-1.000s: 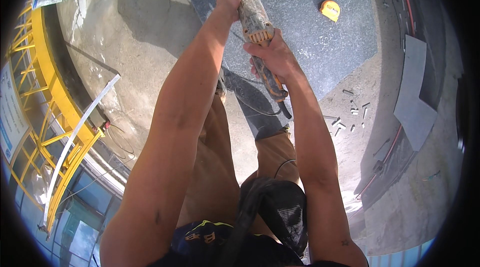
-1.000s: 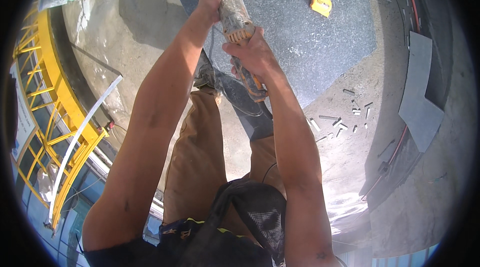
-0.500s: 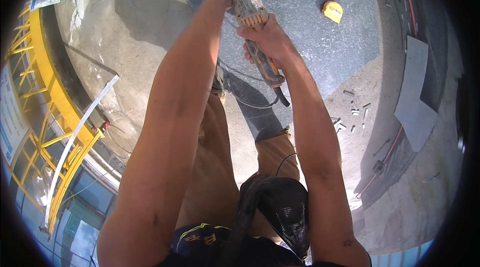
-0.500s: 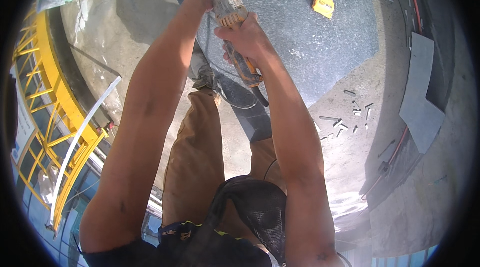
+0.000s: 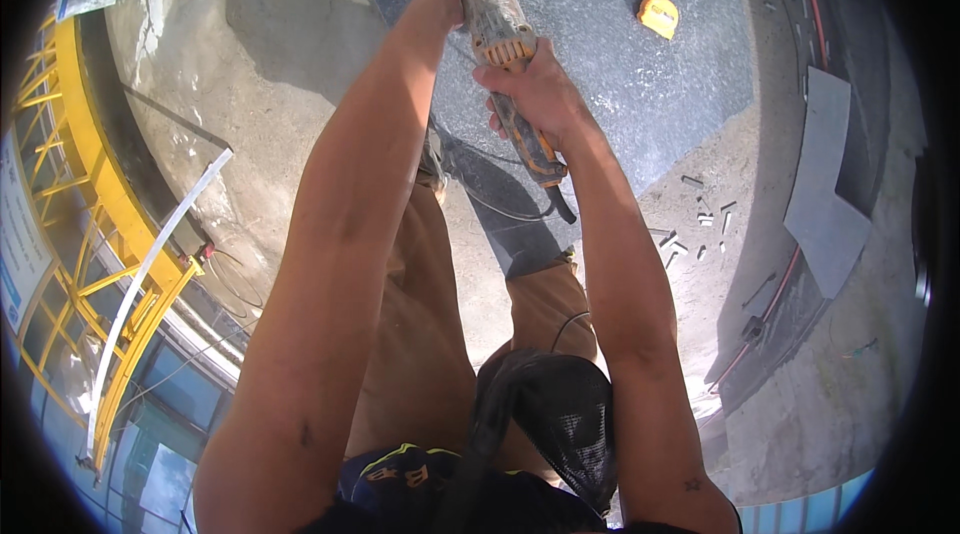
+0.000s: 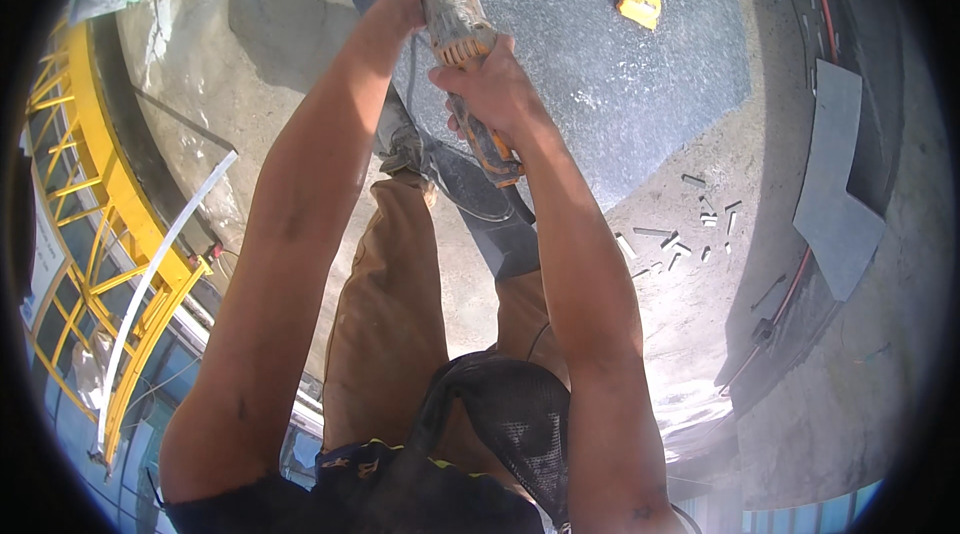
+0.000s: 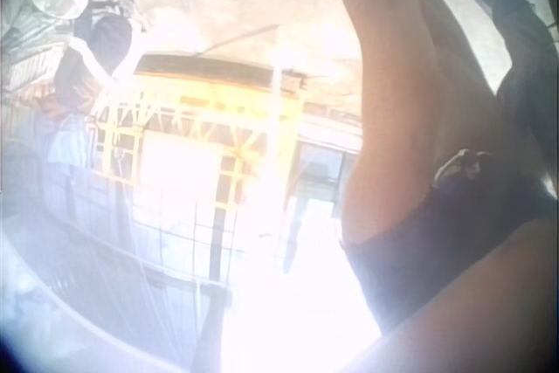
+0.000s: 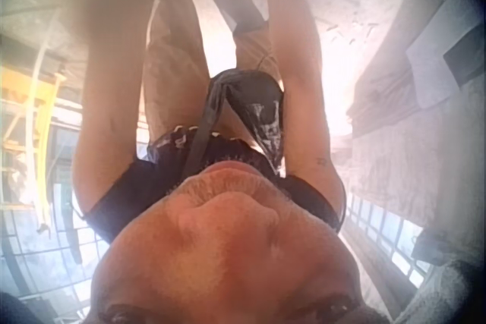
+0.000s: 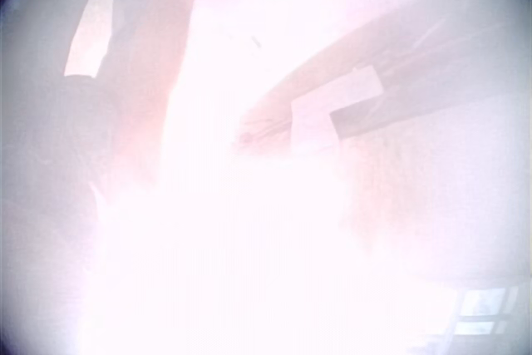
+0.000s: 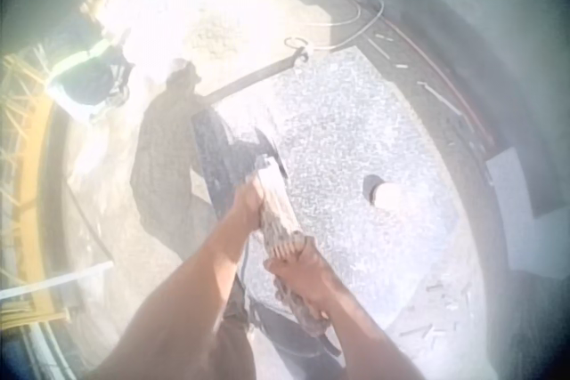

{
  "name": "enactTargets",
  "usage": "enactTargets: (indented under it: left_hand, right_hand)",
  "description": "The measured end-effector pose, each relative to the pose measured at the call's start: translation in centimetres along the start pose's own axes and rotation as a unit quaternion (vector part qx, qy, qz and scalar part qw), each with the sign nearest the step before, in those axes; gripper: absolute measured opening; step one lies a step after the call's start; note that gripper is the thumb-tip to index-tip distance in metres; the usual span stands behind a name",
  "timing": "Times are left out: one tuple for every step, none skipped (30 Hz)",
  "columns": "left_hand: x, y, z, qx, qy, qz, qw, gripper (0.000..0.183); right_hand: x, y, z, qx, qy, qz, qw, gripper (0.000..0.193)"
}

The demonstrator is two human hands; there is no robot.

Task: The person uses an angle grinder to cut and grind a large rectangular tile on the floor. They reposition the tile and continue grinding along its edges and surface, producing dust and debris.

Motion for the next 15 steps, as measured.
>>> enactTargets:
  left_hand:
    - [-0.2,0.3,0.0,-0.007,-0.003,0.001,1.0,0.044]
    - [-0.3,0.6,-0.1,-0.012,-0.007,0.004,1.0,0.044]
    - [-0.2,0.9,-0.3,0.0,-0.008,0.018,1.0,0.043]
    - [-0.1,1.1,-0.5,0.011,-0.009,0.032,0.999,0.043]
    - [0.0,1.3,-0.7,0.023,-0.01,0.046,0.999,0.042]
    - [-0.1,1.5,-0.8,0.023,-0.007,0.049,0.998,0.042]
    - [-0.2,1.7,-0.9,0.022,-0.003,0.052,0.998,0.042]
    - [-0.3,2.0,-0.8,0.021,0.0,0.055,0.998,0.042]
    - [-0.6,2.3,-0.6,0.018,0.001,0.047,0.999,0.042]
    - [-1.0,2.8,-0.3,0.016,0.003,0.039,0.999,0.042]
    - [-1.4,3.3,0.0,0.015,0.004,0.031,0.999,0.042]
    - [-1.8,4.0,0.3,0.032,-0.007,0.042,0.999,0.041]
    - [-2.1,4.7,0.7,0.05,-0.018,0.054,0.997,0.043]
    - [-2.5,5.5,1.1,0.068,-0.03,0.065,0.995,0.047]
    - [-2.9,6.4,1.5,0.069,-0.038,0.08,0.994,0.047]
  right_hand:
    - [0.1,0.3,0.2,0.002,-0.003,-0.002,1.0,0.076]
    - [0.1,0.5,0.4,0.005,-0.007,-0.004,1.0,0.076]
    - [0.2,0.6,0.6,0.001,-0.004,-0.001,1.0,0.075]
    - [0.2,0.7,0.8,-0.003,-0.001,0.001,1.0,0.075]
    - [0.2,0.8,1.0,-0.008,0.003,0.005,1.0,0.074]
    - [0.2,0.9,1.1,-0.002,0.0,0.005,1.0,0.074]
    - [0.1,1.1,1.2,0.003,-0.003,0.006,1.0,0.074]
    - [0.1,1.2,1.3,0.004,-0.003,0.009,1.0,0.073]
    - [0.1,1.3,1.3,0.005,-0.006,0.006,1.0,0.074]
    - [0.2,1.4,1.4,0.003,-0.007,0.006,1.0,0.074]
    - [0.2,1.5,1.5,-0.004,-0.005,0.009,1.0,0.074]
    - [0.2,1.7,1.5,-0.005,-0.007,0.005,1.0,0.074]
    - [0.3,1.9,1.6,-0.01,-0.006,0.004,1.0,0.074]
    - [0.3,2.1,1.6,-0.008,-0.013,-0.002,1.0,0.074]
    - [0.3,2.2,1.7,-0.012,-0.006,0.005,1.0,0.074]
Point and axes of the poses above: each hand's wrist, its own y-axis away from the middle knuckle, its own x-axis out of the back of the hand, z = x × y, the point moved 5 cm from there along -y, towards the middle knuckle, and after that the axes turned 2 degrees about -x, right-handed, at the moved point
